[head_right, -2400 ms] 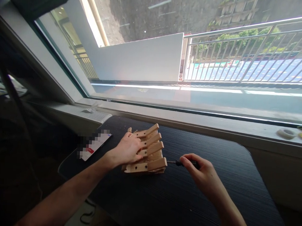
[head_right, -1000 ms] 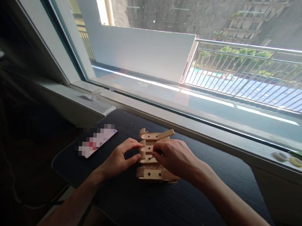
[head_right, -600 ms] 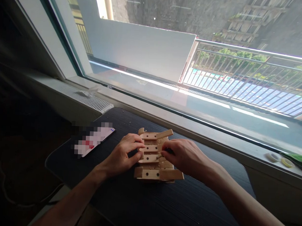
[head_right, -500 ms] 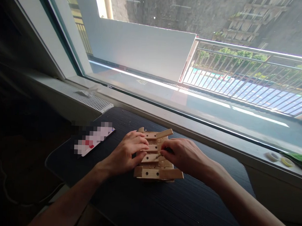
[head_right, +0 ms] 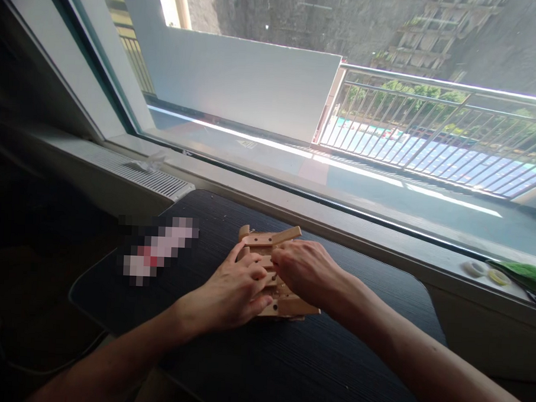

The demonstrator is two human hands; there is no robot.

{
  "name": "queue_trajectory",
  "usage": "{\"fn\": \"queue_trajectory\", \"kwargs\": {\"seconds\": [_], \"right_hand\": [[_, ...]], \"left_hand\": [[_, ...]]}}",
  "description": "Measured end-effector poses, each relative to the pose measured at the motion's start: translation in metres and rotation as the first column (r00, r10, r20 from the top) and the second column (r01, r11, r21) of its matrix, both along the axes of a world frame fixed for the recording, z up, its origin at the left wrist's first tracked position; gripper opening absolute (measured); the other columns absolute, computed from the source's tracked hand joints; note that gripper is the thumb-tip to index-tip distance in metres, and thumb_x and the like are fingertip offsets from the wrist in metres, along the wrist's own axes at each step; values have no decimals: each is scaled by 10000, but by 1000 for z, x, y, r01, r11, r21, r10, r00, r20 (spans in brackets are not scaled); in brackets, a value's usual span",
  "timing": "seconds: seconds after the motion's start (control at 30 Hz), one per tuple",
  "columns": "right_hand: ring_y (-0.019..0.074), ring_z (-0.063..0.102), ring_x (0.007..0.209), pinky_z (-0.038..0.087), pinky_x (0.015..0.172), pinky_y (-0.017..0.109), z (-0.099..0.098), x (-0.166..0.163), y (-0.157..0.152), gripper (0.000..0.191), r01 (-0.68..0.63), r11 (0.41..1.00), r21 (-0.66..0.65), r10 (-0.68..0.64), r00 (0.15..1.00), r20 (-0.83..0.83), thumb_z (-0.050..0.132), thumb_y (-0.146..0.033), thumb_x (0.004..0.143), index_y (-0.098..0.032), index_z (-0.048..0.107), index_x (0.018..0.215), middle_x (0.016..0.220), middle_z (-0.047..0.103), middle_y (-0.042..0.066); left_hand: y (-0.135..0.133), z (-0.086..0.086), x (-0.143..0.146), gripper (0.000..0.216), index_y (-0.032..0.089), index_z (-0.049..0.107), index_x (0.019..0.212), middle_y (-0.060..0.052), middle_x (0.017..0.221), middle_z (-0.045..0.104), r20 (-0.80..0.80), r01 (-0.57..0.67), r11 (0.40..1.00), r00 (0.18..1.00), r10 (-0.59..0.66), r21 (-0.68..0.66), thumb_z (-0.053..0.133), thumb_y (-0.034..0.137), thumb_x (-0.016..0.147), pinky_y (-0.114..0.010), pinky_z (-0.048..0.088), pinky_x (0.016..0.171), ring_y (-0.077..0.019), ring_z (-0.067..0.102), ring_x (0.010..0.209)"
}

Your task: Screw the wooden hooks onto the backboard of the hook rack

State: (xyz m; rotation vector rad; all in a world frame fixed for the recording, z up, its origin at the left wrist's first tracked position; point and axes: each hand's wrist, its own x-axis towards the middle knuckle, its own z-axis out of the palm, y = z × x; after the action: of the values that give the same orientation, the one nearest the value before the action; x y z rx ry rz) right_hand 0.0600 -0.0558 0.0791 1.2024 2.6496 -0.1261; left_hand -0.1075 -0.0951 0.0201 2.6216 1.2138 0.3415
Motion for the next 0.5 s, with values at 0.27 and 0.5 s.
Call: {"fn": "queue_trajectory", "kwargs": {"seconds": [0.27, 0.5], "right_hand": [[146, 588, 658, 278, 548, 255, 7, 6, -2, 135, 29, 1000, 2, -29, 1000, 5, 462, -240, 873, -200, 576, 812, 750, 664, 17], [140, 561, 622, 273, 541, 259, 12, 6, -18, 115, 33, 999, 30, -31, 998, -52, 507, -181, 803, -205, 606, 749, 697, 649, 7]], "left_hand": [[-3, 0, 0, 271, 184, 638, 931, -61, 1032, 638, 3, -4, 1000, 1000, 4, 8, 486, 398, 864, -521, 180, 1078, -255, 498, 1094], [2, 3, -2, 239, 183, 672, 822, -66, 937, 666, -37, 26, 1000, 999, -26, 0, 522, 369, 826, -514, 215, 1040, -261, 531, 1021]]}}
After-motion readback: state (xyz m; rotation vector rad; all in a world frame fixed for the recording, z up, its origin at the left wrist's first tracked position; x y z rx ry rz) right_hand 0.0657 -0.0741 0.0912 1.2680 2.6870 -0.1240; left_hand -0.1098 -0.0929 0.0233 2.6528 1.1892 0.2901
